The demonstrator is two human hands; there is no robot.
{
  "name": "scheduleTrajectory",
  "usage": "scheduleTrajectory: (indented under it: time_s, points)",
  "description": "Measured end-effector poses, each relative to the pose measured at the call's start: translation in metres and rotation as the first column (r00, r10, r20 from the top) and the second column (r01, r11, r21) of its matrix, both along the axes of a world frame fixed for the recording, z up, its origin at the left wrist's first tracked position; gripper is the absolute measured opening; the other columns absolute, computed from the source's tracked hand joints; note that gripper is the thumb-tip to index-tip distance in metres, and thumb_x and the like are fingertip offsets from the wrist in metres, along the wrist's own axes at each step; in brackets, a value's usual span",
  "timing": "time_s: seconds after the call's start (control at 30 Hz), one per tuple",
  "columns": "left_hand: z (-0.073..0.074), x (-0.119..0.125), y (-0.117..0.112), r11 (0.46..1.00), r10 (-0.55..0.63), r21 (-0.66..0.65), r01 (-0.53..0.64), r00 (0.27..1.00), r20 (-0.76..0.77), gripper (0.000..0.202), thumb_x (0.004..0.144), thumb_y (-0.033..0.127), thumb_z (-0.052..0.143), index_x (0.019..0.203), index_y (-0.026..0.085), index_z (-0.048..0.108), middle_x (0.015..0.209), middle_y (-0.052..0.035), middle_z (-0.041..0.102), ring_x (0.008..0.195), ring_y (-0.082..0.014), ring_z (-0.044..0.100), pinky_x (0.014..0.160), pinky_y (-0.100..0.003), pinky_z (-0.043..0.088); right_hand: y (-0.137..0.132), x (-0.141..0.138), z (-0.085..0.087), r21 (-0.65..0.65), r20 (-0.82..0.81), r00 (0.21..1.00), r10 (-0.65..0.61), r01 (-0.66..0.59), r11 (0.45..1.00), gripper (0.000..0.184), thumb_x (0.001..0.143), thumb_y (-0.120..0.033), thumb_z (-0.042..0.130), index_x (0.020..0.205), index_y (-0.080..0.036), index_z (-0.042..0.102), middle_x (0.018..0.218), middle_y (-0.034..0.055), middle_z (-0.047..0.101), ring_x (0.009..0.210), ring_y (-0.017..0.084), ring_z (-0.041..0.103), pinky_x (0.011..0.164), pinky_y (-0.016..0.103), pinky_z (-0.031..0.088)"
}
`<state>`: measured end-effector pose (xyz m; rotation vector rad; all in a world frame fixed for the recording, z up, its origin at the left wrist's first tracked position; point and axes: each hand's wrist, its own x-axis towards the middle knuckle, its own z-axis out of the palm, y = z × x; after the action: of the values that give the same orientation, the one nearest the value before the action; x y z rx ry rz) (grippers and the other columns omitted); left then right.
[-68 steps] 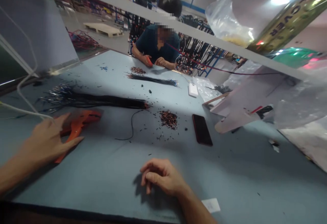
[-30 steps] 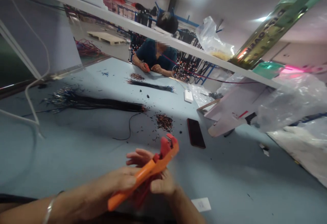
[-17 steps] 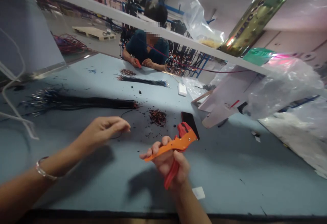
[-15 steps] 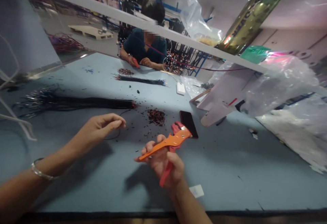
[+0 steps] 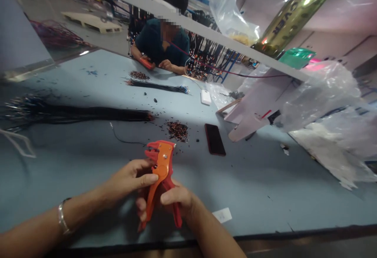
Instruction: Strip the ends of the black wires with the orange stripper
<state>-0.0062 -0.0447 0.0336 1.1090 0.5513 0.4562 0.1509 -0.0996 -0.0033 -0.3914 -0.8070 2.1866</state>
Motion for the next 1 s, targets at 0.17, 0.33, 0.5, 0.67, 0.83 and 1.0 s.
scheduleTrajectory:
  time_s: [0.17,0.33,0.5,0.67,0.83,1.0]
  points:
    - [-0.007,-0.001,-0.001,0.997,0.07,-0.024,-0.071,0.997,-0.031,0.042,0.081,0.042,0.062,0.107,0.009,0.062,0.063,-0.0043,0.066,0.034,-0.0085,0.049,0.034,-0.018,0.037,-0.001,0.0,0.007,-0.012,0.053,0.998,-0.017,0.018,1.0,0.056,0.062,-0.042,0.07,0.11,-0.017,0.053,0.094,0.0116,0.066,0.081,0.026,0.064,0.079,0.046,0.048]
    - [-0.001,-0.004,0.007,0.955,0.123,0.281,-0.1,0.99,-0.064,0.031,0.082,0.038,0.062,0.098,0.012,0.068,0.088,-0.0072,0.07,0.072,-0.0164,0.064,0.066,-0.025,0.051,-0.004,0.0,0.004,-0.074,0.013,1.0,0.022,-0.021,0.997,0.054,0.061,-0.028,0.068,0.111,-0.019,0.052,0.085,0.0061,0.064,0.076,0.023,0.063,0.073,0.044,0.049]
    - [-0.003,-0.029,0.037,0.507,0.488,0.852,-0.129,0.858,-0.16,0.027,0.084,0.036,0.055,0.094,0.016,0.071,0.097,-0.0092,0.07,0.093,-0.0226,0.062,0.087,-0.034,0.047,-0.007,0.012,0.003,0.075,0.095,0.964,-0.248,0.242,0.967,0.051,0.061,-0.024,0.065,0.111,-0.02,0.055,0.083,0.0045,0.059,0.075,0.021,0.056,0.074,0.04,0.045]
    - [-0.011,-0.064,0.071,0.28,0.833,0.96,0.013,0.494,-0.25,0.032,0.087,0.027,0.044,0.106,0.015,0.067,0.108,-0.0108,0.067,0.102,-0.025,0.059,0.087,-0.037,0.047,0.0,0.034,0.009,0.042,0.062,0.802,-0.594,0.592,0.805,0.041,0.068,-0.034,0.061,0.108,-0.026,0.058,0.083,0.0025,0.054,0.079,0.02,0.051,0.08,0.037,0.044]
    - [-0.015,-0.065,0.075,0.308,0.688,0.853,0.421,0.521,-0.505,0.032,0.086,0.031,0.048,0.106,0.017,0.068,0.113,-0.0113,0.063,0.107,-0.0304,0.054,0.089,-0.045,0.043,0.005,0.04,0.007,-0.058,0.085,0.776,-0.625,0.63,0.774,0.041,0.071,-0.043,0.061,0.108,-0.028,0.055,0.088,0.0015,0.051,0.083,0.018,0.051,0.085,0.036,0.045]
    - [-0.013,-0.058,0.069,0.258,0.707,0.773,0.58,0.431,-0.56,0.028,0.088,0.02,0.042,0.091,0.014,0.069,0.094,-0.0127,0.067,0.093,-0.0305,0.059,0.083,-0.044,0.041,0.0,0.029,0.006,0.004,0.015,0.896,-0.443,0.443,0.896,0.051,0.064,-0.035,0.066,0.113,-0.025,0.056,0.086,0.0021,0.055,0.077,0.019,0.054,0.077,0.036,0.043]
